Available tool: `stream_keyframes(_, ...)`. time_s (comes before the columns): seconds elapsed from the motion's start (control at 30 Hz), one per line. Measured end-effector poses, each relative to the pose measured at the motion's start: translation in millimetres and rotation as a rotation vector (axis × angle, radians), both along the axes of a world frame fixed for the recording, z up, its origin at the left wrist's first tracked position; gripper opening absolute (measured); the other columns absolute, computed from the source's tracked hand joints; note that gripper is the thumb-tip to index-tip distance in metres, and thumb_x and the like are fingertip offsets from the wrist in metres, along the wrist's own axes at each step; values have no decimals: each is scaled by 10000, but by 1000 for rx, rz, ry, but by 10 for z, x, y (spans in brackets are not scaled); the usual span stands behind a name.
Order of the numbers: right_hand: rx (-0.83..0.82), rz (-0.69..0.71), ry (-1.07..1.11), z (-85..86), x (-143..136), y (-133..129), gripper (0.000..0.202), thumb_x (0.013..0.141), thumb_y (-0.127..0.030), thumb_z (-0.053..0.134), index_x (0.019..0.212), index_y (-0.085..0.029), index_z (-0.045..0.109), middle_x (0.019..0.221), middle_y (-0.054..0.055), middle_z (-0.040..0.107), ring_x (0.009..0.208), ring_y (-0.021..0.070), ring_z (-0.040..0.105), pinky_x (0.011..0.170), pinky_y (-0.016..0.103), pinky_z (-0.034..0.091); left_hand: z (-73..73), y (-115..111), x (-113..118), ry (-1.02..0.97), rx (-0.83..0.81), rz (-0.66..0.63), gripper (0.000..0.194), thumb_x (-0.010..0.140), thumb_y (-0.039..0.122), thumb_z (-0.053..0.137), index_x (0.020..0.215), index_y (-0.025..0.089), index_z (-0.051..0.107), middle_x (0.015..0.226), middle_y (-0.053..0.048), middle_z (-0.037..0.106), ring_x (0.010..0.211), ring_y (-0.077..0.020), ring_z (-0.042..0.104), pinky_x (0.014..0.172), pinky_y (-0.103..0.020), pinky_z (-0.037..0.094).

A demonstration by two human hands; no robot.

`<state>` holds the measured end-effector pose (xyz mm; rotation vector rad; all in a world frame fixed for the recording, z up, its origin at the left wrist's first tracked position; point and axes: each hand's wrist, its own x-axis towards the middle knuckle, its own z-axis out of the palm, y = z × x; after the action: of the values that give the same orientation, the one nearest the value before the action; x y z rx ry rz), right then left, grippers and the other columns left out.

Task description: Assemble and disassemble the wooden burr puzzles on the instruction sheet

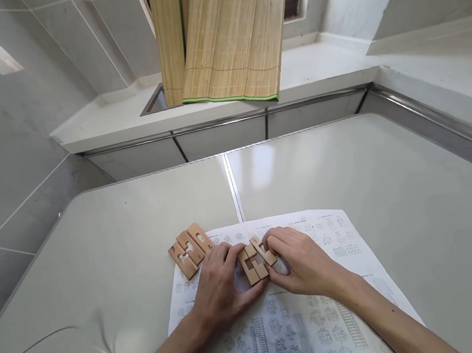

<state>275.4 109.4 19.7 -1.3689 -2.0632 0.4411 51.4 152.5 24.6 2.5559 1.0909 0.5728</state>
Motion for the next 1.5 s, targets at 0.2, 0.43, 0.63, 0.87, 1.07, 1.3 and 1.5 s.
stream_keyframes(0.2,-45,47,-31,6,20,-7,247,792,-94,602,906,-256,454,946,42,648,812,232,593,699,370,485,20,4,-9,1,-3,-8,476,855,495,790,1189,212,603,1015,-77,629,940,-306,631,839,-466,537)
stream_keyframes(0.43,-86,36,3,17,3,33,308,751,-73,592,857,-259,371,860,8,577,756,204,509,664,337,440,33,20,-12,3,6,-17,513,834,443,815,1220,201,578,1033,-89,644,944,-317,638,828,-477,549)
stream_keyframes(0.63,-185,2,83,28,0,34,316,727,-67,619,878,-257,417,854,-12,586,742,190,514,665,326,437,29,4,-28,8,16,1,538,825,431,823,1244,202,575,1033,-90,654,934,-318,643,819,-464,554)
stream_keyframes(0.87,-208,79,121,52,-6,-3,619,753,-78,640,1322,-286,508,1057,32,652,935,243,610,839,406,514,-18,-35,-44,-2,-28,19,498,854,475,796,1200,178,595,1029,-105,665,937,-326,639,829,-482,547)
stream_keyframes(1.07,-161,133,90,36,1,-18,535,895,-176,607,1407,-278,489,1027,55,642,910,260,608,828,431,522,-53,-42,-43,-29,-34,14,541,850,503,802,1221,165,600,1018,-96,707,932,-317,643,853,-493,531)
stream_keyframes(1.3,-143,113,142,-8,33,-37,467,949,-200,578,1403,-281,509,959,40,641,850,236,616,794,405,529,-71,-58,-20,-55,-11,38,681,802,607,823,1290,182,610,986,-86,752,889,-314,683,848,-490,513)
stream_keyframes(1.5,-135,95,163,1,23,-27,459,932,-168,579,1374,-278,526,904,21,649,789,215,613,769,391,520,-9,-35,-4,-113,24,19,688,787,559,841,1345,221,624,761,-21,764,675,-256,722,810,-445,521)
